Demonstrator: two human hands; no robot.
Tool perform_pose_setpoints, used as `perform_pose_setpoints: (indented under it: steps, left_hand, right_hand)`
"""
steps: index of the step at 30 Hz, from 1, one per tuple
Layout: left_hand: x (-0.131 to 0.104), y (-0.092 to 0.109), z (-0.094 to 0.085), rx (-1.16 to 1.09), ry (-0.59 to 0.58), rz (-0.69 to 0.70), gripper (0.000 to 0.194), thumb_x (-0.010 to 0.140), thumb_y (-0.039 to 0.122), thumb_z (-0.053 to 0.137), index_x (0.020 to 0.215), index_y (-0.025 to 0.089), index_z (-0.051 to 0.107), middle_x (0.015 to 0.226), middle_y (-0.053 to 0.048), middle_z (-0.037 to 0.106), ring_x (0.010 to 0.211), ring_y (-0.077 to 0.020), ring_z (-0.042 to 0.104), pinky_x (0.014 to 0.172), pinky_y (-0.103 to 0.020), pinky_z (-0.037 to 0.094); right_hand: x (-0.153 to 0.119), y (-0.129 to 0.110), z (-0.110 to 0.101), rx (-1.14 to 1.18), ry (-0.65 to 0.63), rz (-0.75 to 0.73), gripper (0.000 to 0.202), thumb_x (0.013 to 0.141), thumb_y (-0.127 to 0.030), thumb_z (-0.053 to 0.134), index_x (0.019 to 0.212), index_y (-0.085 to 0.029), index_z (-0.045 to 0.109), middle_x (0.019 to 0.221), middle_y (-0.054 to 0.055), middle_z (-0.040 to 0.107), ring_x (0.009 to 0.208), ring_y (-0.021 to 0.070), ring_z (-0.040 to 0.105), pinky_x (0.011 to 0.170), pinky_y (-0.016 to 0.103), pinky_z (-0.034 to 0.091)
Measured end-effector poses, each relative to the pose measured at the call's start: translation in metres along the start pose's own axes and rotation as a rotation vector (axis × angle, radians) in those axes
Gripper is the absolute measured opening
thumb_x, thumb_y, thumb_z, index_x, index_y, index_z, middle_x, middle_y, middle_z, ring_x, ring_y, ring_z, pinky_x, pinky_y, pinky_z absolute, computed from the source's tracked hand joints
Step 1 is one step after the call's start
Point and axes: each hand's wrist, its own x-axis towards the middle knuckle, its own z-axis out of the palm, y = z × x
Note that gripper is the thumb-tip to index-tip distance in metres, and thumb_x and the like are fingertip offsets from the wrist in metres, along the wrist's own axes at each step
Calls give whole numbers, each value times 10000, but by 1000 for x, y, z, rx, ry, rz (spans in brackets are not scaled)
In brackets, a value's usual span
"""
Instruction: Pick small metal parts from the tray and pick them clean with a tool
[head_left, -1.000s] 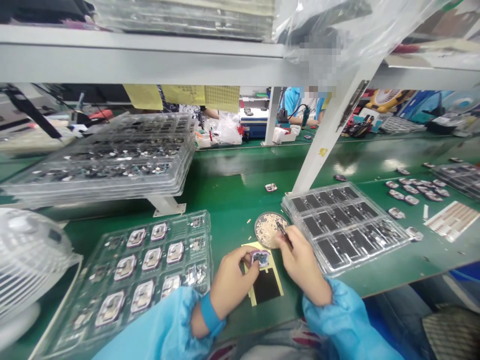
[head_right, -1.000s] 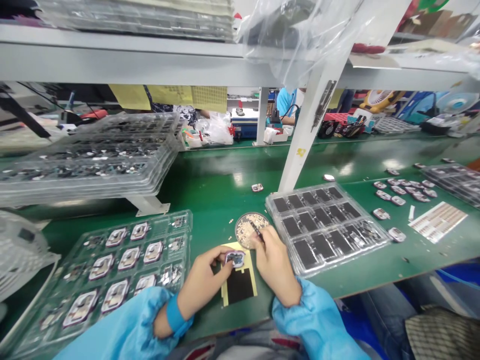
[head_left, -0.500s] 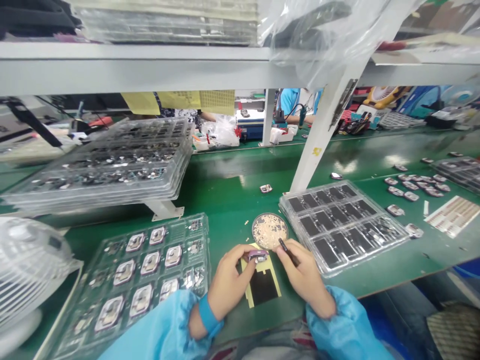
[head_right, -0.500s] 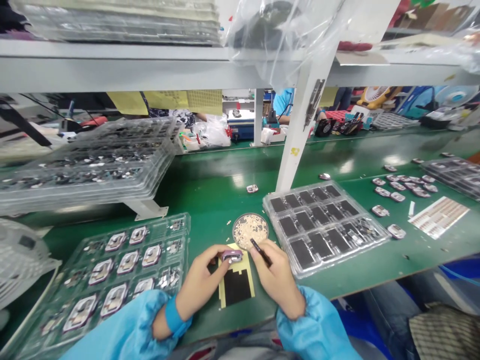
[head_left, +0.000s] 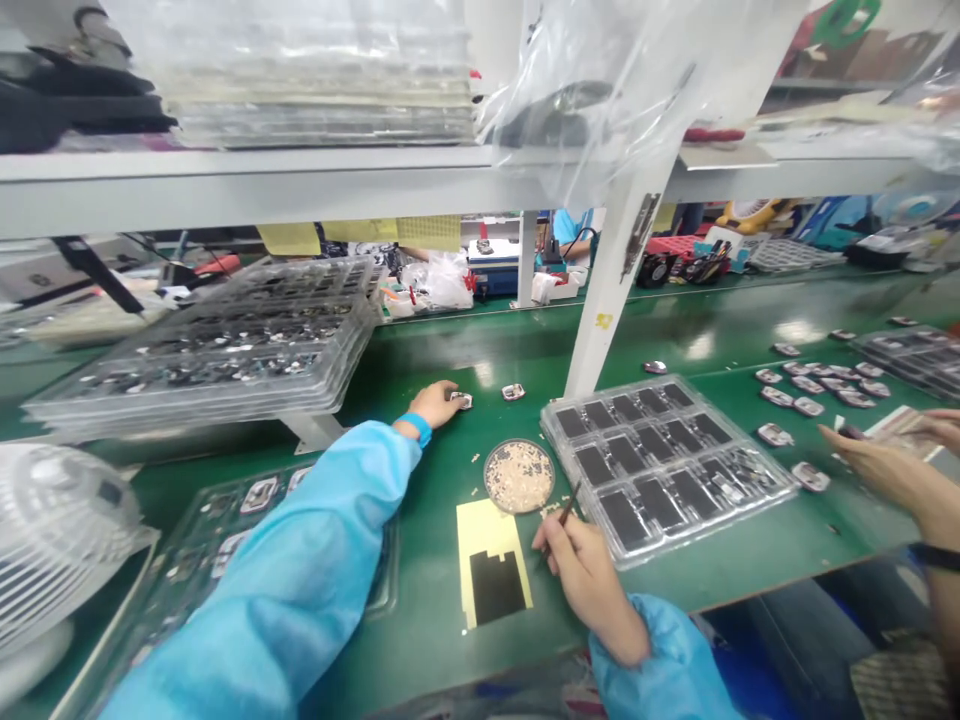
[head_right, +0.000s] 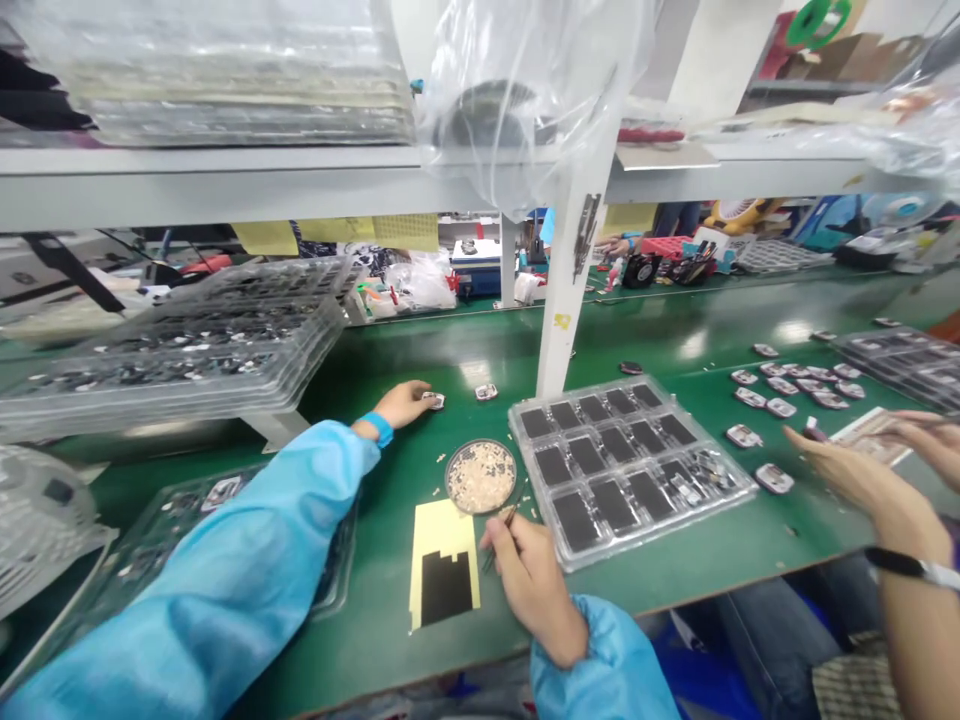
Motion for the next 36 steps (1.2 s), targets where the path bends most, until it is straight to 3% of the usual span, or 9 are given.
perform_pose_setpoints:
  steps: [3,7,10,13,16,20,26,31,36]
  left_hand:
    - [21,22,29,18,59,60,520,864,369,687,1317,133,588,1339,-192,587,1273,-351,486,1032,-430,370]
    - [35,53,64,-6,22,118,522,803,412,758,1252,174,639,1353,-166,568,1301,-365,449,1069,-455,346]
    - [43,59,70,-53,20,86,327,835,345,732,1090,144,696,1290,-185,594,1310,-383,440,1070,-478,345]
    - [39,51,58,-146,16,42,296,855,289,708,1089,112,667,1181,-200,649,1241,-366,529,1042,-470,387]
    - [10,39,41,-292,-15,25,401,863,312,702,1192,106,601,1048,-160,709,1024,-296,666,909,-409,498]
    - [-68,28,25,-507,-153,91,331,849,324,709,1130,159,651,933,-64,756,816,-195,716,727,-283,557]
    - [-171,22,29,-836,-397,-26,261,849,319,655,1047,153,692,839,-57,761,739,-186,720,664,-261,553]
    - [-190,20,42,-658,-316,-22,195,850,257,598,1005,222,711,773,4,750,695,-171,704,608,-232,503]
    - [-191,21,42,-695,-294,-50,158,864,254,591,986,231,689,792,8,759,697,-164,712,623,-232,510]
  right_hand:
    - [3,-1,2,67,-4,28,373,999,-494,507,838,-181,631,621,-4,582,571,150,551,563,266,420]
    - [6,-3,4,106,-2,28,286,939,-468,620,952,-184,638,770,26,640,655,161,584,602,267,464]
    - [6,2,5,157,-23,51,262,948,-446,612,1004,-191,636,780,30,667,608,150,584,547,254,464]
    - [5,8,5,153,-24,27,225,932,-415,645,941,-190,655,847,52,690,659,164,628,561,259,501]
    - [4,9,6,161,-49,0,200,928,-391,659,920,-191,666,936,70,700,761,193,678,657,292,562]
    - [4,9,8,118,-81,25,182,917,-373,680,966,-198,663,917,57,710,765,196,704,707,306,585]
    - [5,8,8,-37,-160,-5,133,937,-336,657,973,-209,676,933,44,710,781,176,701,731,282,575]
    - [4,7,7,-73,-172,-1,113,946,-319,651,981,-216,683,956,44,716,819,179,705,766,286,572]
    - [1,6,5,-10,-165,-25,42,949,-259,650,961,-235,683,949,35,717,854,185,706,782,299,577]
